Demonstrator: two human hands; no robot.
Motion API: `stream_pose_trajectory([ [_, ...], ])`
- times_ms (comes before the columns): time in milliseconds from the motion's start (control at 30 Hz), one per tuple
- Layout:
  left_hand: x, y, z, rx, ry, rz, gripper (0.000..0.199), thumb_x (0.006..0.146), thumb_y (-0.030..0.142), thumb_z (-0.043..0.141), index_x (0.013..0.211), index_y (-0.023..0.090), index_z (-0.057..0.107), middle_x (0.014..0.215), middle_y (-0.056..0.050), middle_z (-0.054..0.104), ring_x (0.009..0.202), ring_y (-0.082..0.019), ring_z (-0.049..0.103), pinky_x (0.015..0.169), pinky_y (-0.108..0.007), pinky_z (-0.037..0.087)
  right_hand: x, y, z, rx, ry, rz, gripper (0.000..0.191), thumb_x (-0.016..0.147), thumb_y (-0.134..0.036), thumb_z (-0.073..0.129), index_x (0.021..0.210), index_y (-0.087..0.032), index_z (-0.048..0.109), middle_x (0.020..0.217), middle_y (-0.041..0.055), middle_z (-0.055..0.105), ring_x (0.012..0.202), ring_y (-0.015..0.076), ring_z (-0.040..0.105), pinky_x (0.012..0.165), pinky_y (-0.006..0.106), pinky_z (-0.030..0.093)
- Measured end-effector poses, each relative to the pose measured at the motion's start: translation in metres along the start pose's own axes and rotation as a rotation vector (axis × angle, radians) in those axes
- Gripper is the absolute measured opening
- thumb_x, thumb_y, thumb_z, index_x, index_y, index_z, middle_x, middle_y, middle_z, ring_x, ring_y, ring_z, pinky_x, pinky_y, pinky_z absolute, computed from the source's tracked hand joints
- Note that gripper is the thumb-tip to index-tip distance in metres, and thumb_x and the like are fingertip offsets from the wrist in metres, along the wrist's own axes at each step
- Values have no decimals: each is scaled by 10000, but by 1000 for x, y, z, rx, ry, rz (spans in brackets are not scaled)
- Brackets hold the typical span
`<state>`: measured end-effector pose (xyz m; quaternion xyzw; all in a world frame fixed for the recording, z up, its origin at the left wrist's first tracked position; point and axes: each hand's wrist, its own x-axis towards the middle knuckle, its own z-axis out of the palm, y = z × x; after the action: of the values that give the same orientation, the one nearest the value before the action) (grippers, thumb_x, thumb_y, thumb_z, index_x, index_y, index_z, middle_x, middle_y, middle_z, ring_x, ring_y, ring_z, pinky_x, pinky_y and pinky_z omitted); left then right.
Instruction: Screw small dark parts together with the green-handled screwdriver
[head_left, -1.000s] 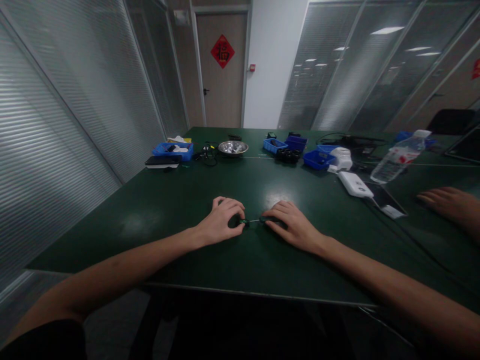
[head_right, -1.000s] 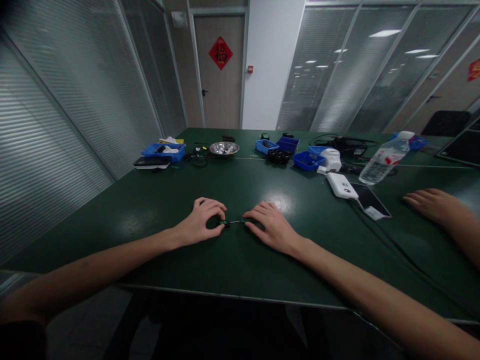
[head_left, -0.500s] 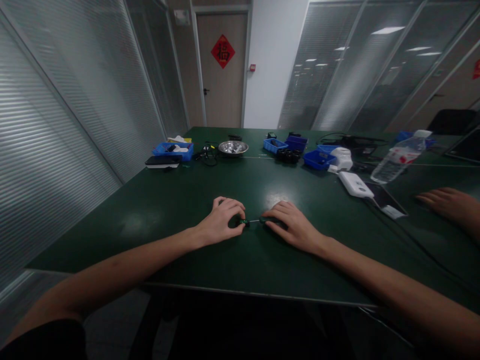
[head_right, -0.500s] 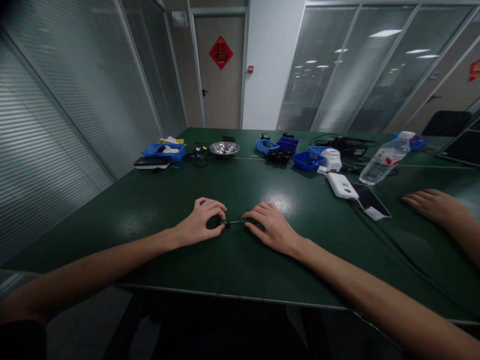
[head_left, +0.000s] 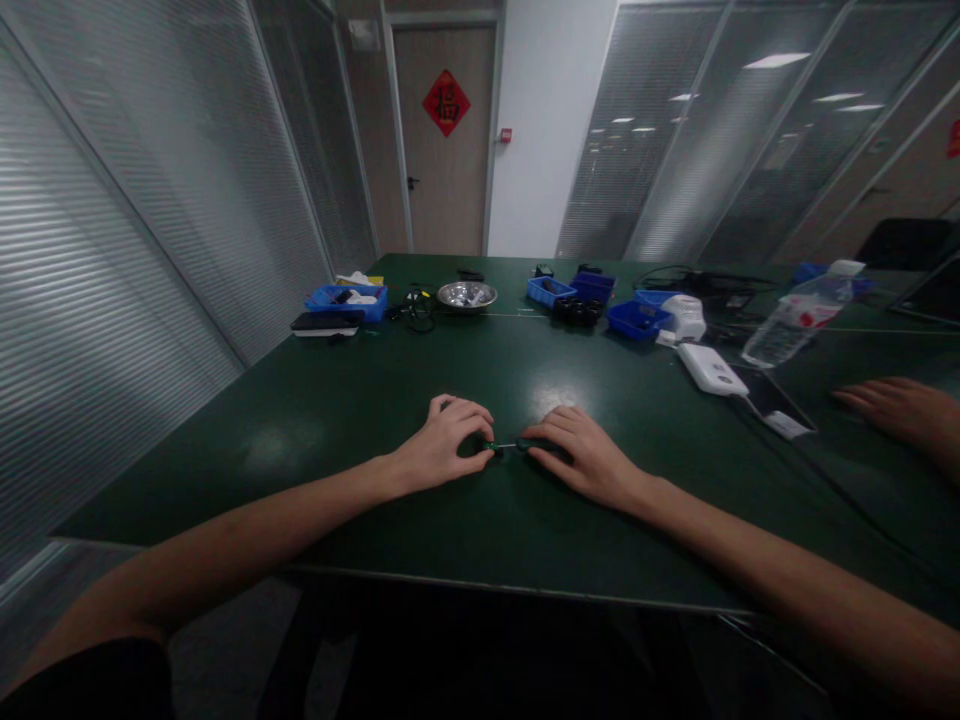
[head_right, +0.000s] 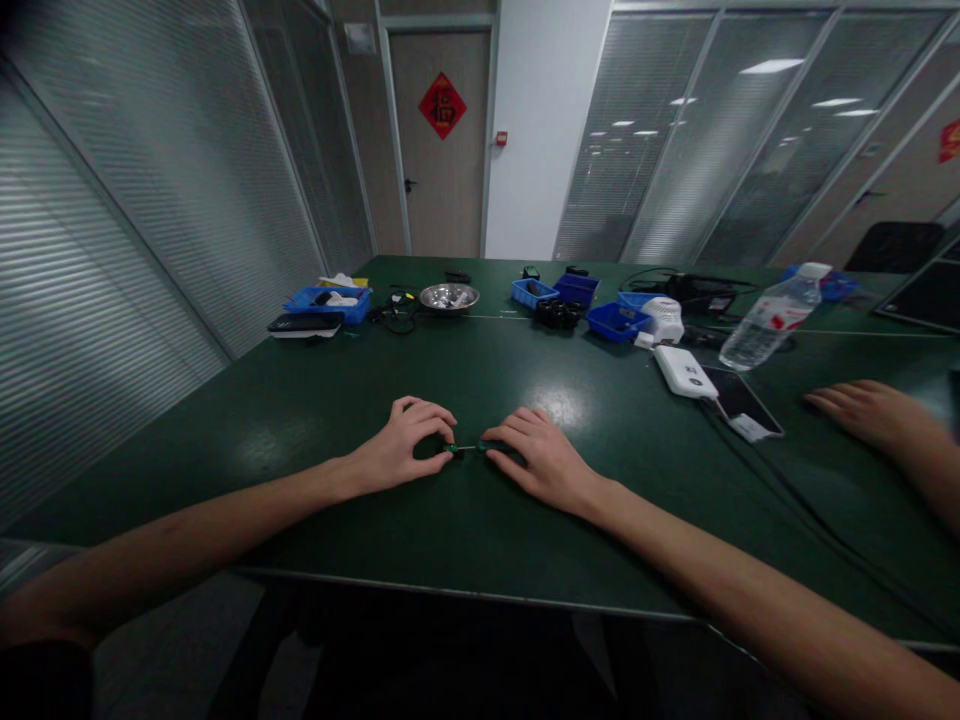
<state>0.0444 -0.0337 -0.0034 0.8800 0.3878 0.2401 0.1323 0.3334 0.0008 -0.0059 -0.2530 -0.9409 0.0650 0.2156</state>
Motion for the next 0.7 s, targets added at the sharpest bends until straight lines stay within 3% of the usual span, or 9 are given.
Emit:
stream_pose_trajectory([
  [700, 0, -3, 0, 1, -5, 42, 165, 980, 341, 648, 1112, 246, 677, 1268, -48, 663, 1276, -247, 552, 1152, -474, 221, -2, -7, 2, -18, -26, -5, 262, 1066, -357, 514, 1249, -221, 644, 1061, 75, 699, 971, 235, 612, 887, 420, 448],
])
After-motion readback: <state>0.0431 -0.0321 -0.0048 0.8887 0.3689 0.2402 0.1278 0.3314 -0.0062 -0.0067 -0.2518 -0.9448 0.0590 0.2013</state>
